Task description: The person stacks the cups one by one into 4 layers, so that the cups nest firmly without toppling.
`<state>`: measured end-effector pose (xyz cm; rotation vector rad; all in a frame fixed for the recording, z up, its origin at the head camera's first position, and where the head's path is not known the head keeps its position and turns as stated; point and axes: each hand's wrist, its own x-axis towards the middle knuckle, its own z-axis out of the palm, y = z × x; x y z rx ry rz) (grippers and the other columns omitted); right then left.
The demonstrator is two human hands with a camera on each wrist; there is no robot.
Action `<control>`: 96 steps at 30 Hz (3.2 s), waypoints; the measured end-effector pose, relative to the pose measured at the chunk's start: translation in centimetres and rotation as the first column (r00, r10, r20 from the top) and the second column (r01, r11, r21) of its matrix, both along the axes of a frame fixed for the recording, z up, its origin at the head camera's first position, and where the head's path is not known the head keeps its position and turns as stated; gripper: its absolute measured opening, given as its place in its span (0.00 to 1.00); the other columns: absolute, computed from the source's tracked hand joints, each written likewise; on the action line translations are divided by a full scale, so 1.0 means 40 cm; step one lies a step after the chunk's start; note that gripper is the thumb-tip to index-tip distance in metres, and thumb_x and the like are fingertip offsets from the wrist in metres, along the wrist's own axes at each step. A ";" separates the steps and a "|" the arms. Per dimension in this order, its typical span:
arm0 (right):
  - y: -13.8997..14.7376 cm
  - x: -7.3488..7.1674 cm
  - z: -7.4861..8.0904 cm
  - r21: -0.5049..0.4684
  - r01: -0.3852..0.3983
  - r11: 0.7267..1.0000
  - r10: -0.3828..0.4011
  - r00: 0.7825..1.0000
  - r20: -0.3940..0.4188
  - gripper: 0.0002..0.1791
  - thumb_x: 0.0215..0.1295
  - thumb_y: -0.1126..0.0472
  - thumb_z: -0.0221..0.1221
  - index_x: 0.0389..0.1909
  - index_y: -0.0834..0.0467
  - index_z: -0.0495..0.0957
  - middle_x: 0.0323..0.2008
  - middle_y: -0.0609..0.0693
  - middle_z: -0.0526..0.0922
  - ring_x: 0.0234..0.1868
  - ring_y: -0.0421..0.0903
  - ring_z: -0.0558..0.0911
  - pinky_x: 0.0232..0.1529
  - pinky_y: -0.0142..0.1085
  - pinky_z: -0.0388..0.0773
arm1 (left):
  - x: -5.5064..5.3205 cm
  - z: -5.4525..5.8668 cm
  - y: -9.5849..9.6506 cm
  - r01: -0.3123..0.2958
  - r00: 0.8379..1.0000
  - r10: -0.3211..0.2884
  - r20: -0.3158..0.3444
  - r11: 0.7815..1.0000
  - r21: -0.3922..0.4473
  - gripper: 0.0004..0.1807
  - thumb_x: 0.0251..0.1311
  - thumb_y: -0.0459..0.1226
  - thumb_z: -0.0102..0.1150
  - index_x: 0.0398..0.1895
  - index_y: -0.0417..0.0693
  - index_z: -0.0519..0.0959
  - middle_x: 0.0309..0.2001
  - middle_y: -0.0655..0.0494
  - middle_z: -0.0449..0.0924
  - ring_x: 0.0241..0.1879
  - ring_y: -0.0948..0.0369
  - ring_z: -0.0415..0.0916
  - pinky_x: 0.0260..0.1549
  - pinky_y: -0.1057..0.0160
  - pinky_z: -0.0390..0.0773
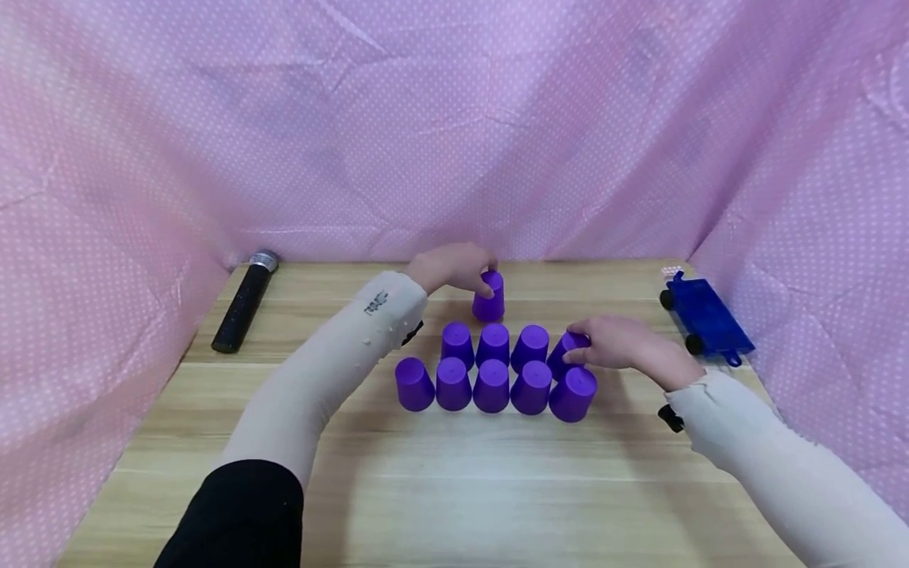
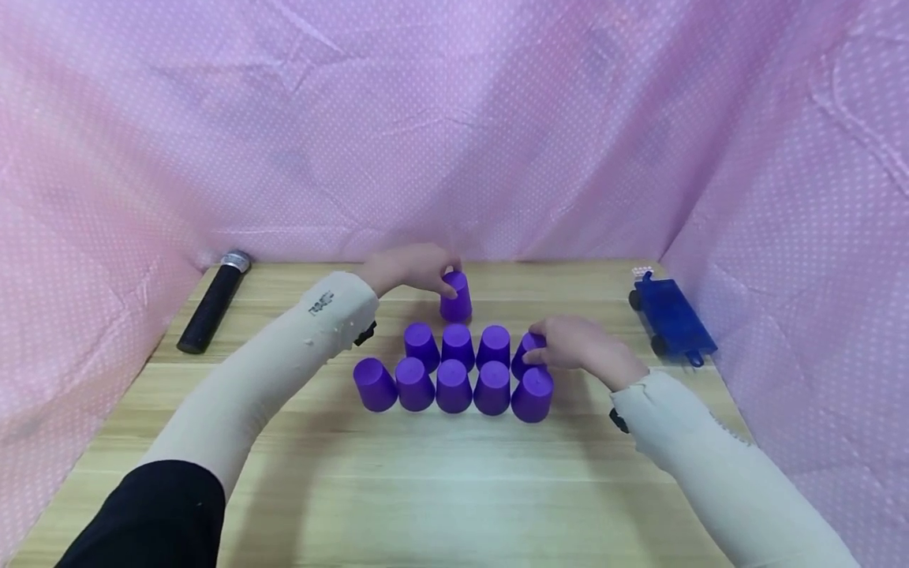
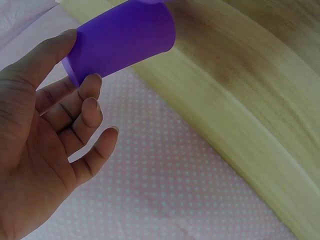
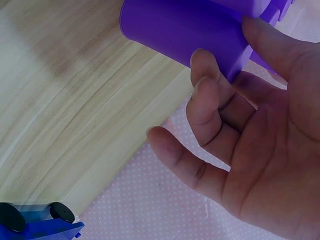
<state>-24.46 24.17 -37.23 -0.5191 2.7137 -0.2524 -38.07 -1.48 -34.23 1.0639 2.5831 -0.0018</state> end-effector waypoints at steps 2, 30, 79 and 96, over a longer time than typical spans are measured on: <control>0.001 0.000 -0.004 0.000 -0.006 1.000 0.006 1.000 -0.002 0.34 0.66 0.45 0.62 0.63 0.66 0.75 0.58 0.65 0.81 0.60 0.66 0.78 0.60 0.61 0.73 | 0.000 -0.013 0.007 0.015 1.000 -0.015 -0.015 1.000 -0.023 0.25 0.63 0.51 0.64 0.57 0.48 0.78 0.49 0.54 0.82 0.49 0.56 0.77 0.54 0.56 0.76; -0.009 0.001 0.003 0.033 0.024 0.999 -0.024 1.000 0.001 0.36 0.65 0.42 0.62 0.66 0.63 0.73 0.61 0.65 0.79 0.63 0.66 0.76 0.60 0.61 0.72 | -0.020 -0.065 0.000 -0.034 0.999 0.033 -0.016 0.999 -0.036 0.30 0.61 0.54 0.65 0.63 0.52 0.77 0.59 0.51 0.80 0.60 0.52 0.75 0.62 0.51 0.73; -0.004 0.003 0.008 0.014 -0.021 1.000 0.021 1.000 0.000 0.35 0.66 0.44 0.62 0.64 0.67 0.74 0.59 0.68 0.79 0.61 0.68 0.77 0.60 0.61 0.72 | 0.102 0.007 -0.153 -0.005 0.989 0.004 0.148 1.000 0.008 0.26 0.67 0.52 0.58 0.63 0.51 0.76 0.50 0.50 0.82 0.49 0.55 0.78 0.50 0.54 0.77; -0.005 0.005 0.005 0.022 -0.020 1.000 0.020 1.000 -0.001 0.36 0.67 0.43 0.61 0.64 0.66 0.74 0.58 0.69 0.79 0.60 0.68 0.78 0.58 0.61 0.73 | 0.149 -0.053 -0.167 0.052 0.994 -0.051 0.100 0.999 -0.008 0.28 0.61 0.56 0.66 0.60 0.56 0.77 0.39 0.57 0.82 0.39 0.60 0.77 0.41 0.58 0.77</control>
